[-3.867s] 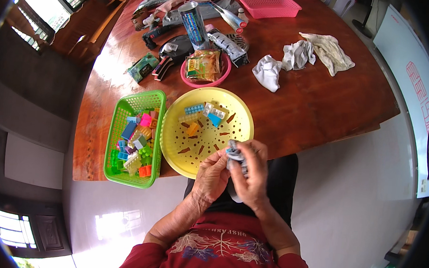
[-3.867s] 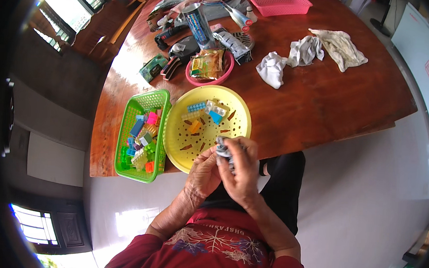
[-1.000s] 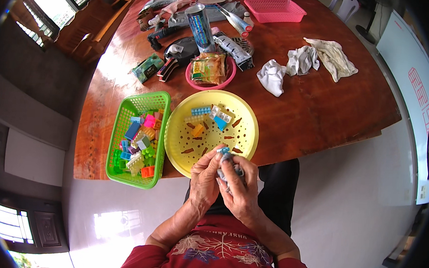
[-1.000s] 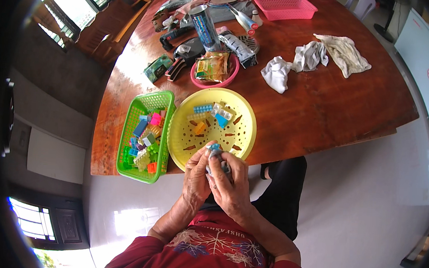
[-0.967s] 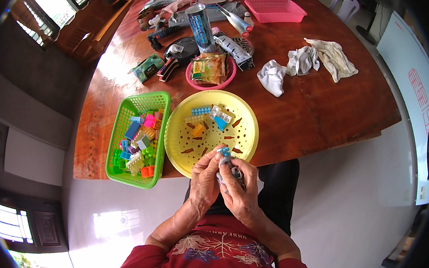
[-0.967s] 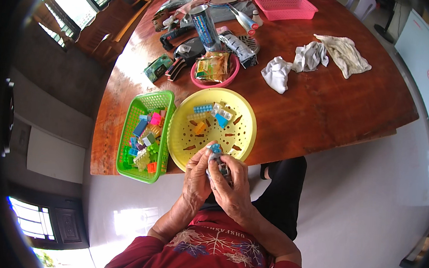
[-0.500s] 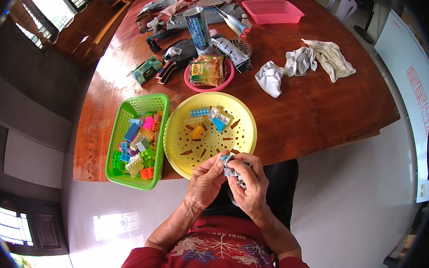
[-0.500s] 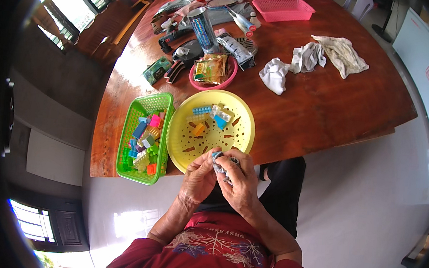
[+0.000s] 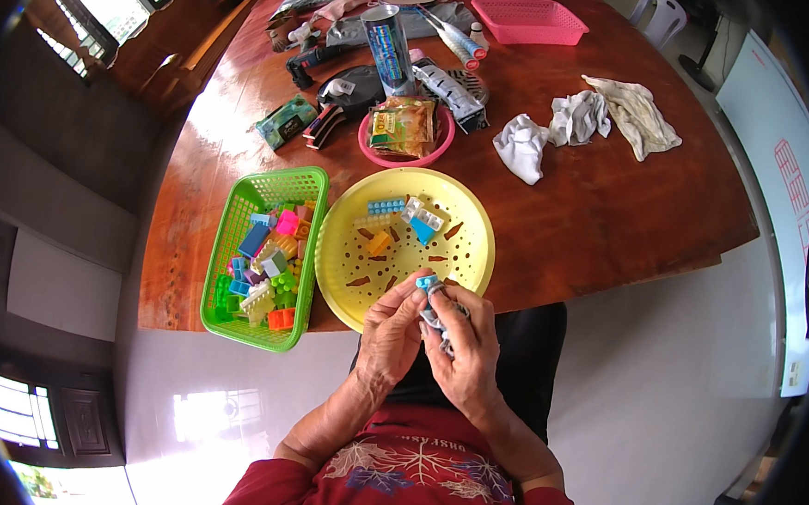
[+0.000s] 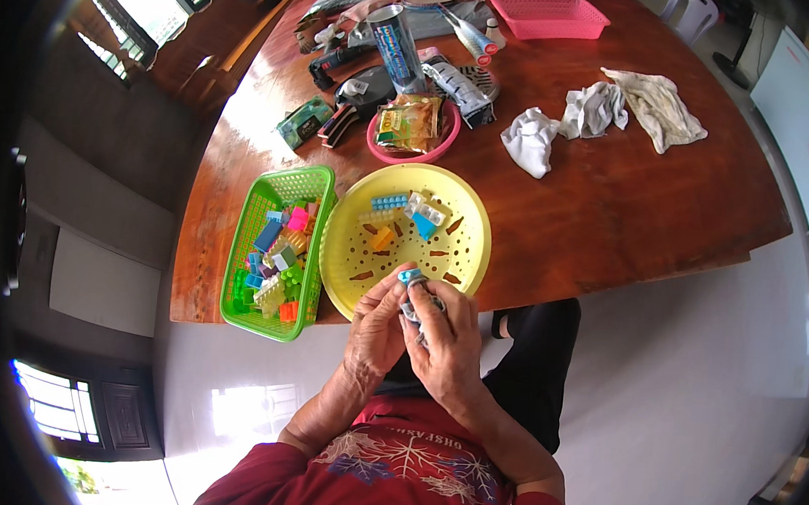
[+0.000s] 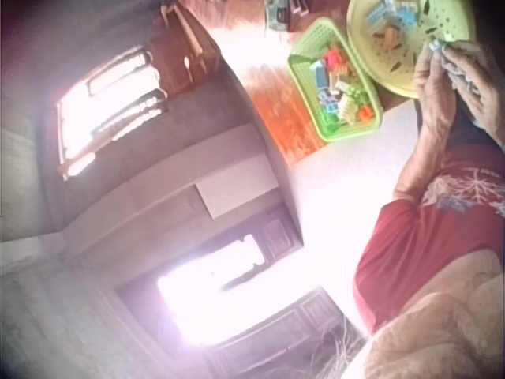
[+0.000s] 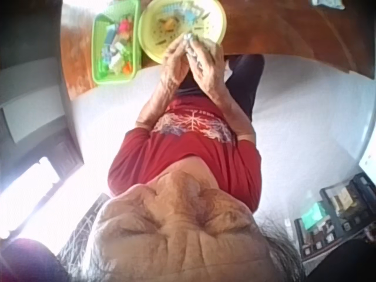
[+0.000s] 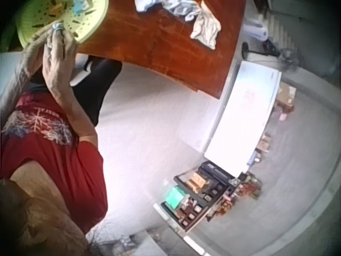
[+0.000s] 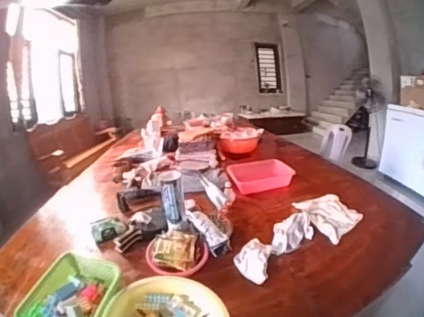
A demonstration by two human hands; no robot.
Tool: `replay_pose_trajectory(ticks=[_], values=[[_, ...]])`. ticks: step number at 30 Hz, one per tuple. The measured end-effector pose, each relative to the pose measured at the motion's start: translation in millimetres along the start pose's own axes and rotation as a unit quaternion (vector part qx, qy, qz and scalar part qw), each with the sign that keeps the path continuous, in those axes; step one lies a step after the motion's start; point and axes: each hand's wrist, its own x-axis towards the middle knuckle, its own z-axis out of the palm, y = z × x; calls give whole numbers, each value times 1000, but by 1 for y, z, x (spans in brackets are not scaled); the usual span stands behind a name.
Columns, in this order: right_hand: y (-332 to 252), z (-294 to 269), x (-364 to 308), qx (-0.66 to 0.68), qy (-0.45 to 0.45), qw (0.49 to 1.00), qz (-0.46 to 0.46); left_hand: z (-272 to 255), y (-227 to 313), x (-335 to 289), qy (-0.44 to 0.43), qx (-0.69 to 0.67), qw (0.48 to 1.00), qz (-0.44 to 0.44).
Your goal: The person sits at a wooden table and wipes small plastic building blocks with a grey cloth. They pick up blocks from a yellow colander, wipe them individually, and place them into a green basket. The person also wipes the inside of the yellow colander with the cloth.
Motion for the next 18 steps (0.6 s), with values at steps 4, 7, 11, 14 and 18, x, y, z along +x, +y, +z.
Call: replay_pose_trajectory(ticks=[4, 7, 11, 14, 18], values=[[-4, -5, -10, -7, -36, 999, -32, 2, 2, -1, 8, -7, 1000, -26], [-3, -14, -16, 108, -100, 989, -33, 7, 11, -2, 5, 17, 998, -54], [-12, -24, 10, 91, 22, 996, 11, 6, 10, -5, -65, -16, 996, -53], [-3, -10, 18, 22, -19, 999, -41, 5, 2, -7, -98, -60, 993, -32], [-6, -6, 2, -78, -14, 991, -106, 3, -1, -6, -31, -72, 996, -43]])
